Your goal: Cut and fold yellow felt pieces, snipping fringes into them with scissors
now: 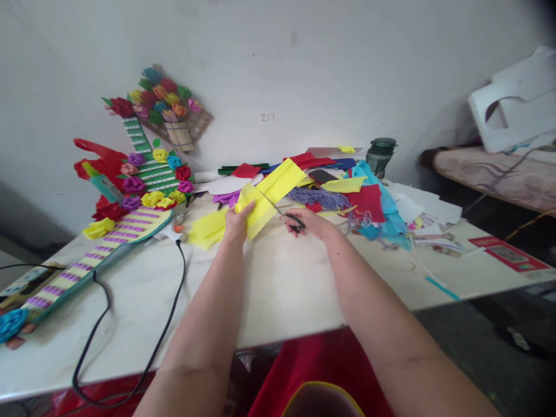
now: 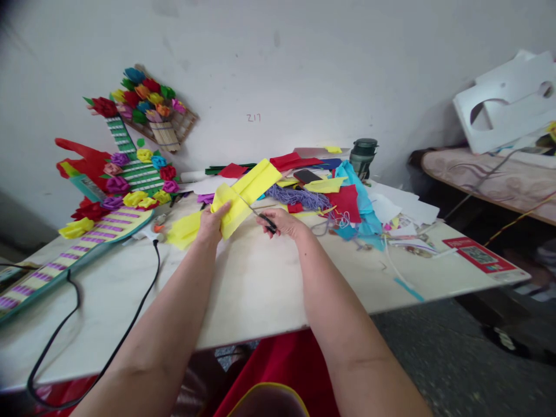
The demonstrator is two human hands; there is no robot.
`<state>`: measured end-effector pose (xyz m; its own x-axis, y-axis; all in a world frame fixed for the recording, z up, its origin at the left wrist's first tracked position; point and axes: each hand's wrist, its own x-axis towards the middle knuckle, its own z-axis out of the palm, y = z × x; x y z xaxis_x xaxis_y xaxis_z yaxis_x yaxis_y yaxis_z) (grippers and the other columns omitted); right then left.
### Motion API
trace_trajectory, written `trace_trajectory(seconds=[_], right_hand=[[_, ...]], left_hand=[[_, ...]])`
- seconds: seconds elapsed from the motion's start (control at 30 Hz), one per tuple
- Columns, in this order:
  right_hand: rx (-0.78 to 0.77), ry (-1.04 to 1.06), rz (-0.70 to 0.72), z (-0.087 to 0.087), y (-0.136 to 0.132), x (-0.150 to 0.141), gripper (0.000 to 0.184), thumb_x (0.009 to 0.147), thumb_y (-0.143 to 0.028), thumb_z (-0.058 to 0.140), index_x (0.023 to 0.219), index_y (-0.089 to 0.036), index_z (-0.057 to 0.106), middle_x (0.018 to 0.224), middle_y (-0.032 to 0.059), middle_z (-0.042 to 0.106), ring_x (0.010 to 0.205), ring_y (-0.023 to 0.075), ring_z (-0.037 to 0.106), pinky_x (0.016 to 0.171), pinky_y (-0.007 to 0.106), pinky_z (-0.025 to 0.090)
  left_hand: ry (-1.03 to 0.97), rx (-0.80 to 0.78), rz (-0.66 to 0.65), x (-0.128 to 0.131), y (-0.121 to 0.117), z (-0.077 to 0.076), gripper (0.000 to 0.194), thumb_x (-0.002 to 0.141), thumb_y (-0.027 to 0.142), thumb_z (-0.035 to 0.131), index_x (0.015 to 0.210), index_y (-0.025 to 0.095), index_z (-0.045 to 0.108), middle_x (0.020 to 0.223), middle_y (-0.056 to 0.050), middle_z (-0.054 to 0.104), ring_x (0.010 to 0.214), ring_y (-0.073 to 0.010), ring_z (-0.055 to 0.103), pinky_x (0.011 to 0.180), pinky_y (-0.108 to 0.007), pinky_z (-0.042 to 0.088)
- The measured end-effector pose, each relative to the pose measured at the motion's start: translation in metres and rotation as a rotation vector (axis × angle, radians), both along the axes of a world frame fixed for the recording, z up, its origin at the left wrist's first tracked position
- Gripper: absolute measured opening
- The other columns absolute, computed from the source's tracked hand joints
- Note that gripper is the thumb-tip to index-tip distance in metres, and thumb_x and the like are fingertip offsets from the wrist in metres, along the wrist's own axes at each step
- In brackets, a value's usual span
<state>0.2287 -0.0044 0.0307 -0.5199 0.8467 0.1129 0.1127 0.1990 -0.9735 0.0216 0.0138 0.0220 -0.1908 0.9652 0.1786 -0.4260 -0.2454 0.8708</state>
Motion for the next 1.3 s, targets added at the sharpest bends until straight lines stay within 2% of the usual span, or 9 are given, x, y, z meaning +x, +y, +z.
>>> trace_trajectory(seconds=[0.23,0.67,0.93,1.3], right_hand=[[0.005,-0.008,-0.023,-0.0051,0.0044,-0.0007,0.027,0.079,-0.04,0.06,0.071,-0.015,0.055,0.058,-0.0015,0.057,0.04,0.0048,0.051,0.031,0.015,0.025],[-0.004,0.013,-0.006,-0.0055,0.0058,-0.0025,0.027,0.078,-0.04,0.061,0.068,-0.015,0.055,0.056,-0.0025,0.056,0.04,0.0046,0.051,0.03,0.015,0.025],[-0.008,-0.009,-0.019,-0.0024,0.0035,-0.0034,0.029,0.078,-0.04,0.061,0.066,-0.016,0.052,0.055,-0.0024,0.056,0.039,0.0049,0.05,0.031,0.015,0.027],[0.02,0.0,-0.033,-0.0072,0.0078,-0.0033,0.027,0.077,-0.041,0.061,0.069,-0.016,0.054,0.052,-0.0027,0.054,0.037,0.0054,0.047,0.031,0.017,0.025]], left_hand=[[0.0,-0.001,0.008,0.0007,-0.0012,0.001,0.034,0.055,0.023,0.082,0.084,0.012,0.068,0.086,-0.011,0.071,0.077,-0.0255,0.069,0.072,-0.035,0.057],[0.006,0.008,0.0,0.0004,-0.0007,-0.0004,0.035,0.055,0.025,0.082,0.085,0.012,0.068,0.086,-0.011,0.071,0.075,-0.0239,0.069,0.071,-0.034,0.057],[0.005,-0.011,-0.001,0.0003,-0.0005,-0.0003,0.038,0.054,0.026,0.082,0.085,0.011,0.068,0.086,-0.011,0.071,0.078,-0.0265,0.069,0.074,-0.038,0.057],[-0.014,-0.024,0.004,0.0001,-0.0006,-0.0003,0.034,0.055,0.022,0.081,0.084,0.011,0.068,0.084,-0.011,0.071,0.076,-0.0252,0.069,0.073,-0.036,0.057]])
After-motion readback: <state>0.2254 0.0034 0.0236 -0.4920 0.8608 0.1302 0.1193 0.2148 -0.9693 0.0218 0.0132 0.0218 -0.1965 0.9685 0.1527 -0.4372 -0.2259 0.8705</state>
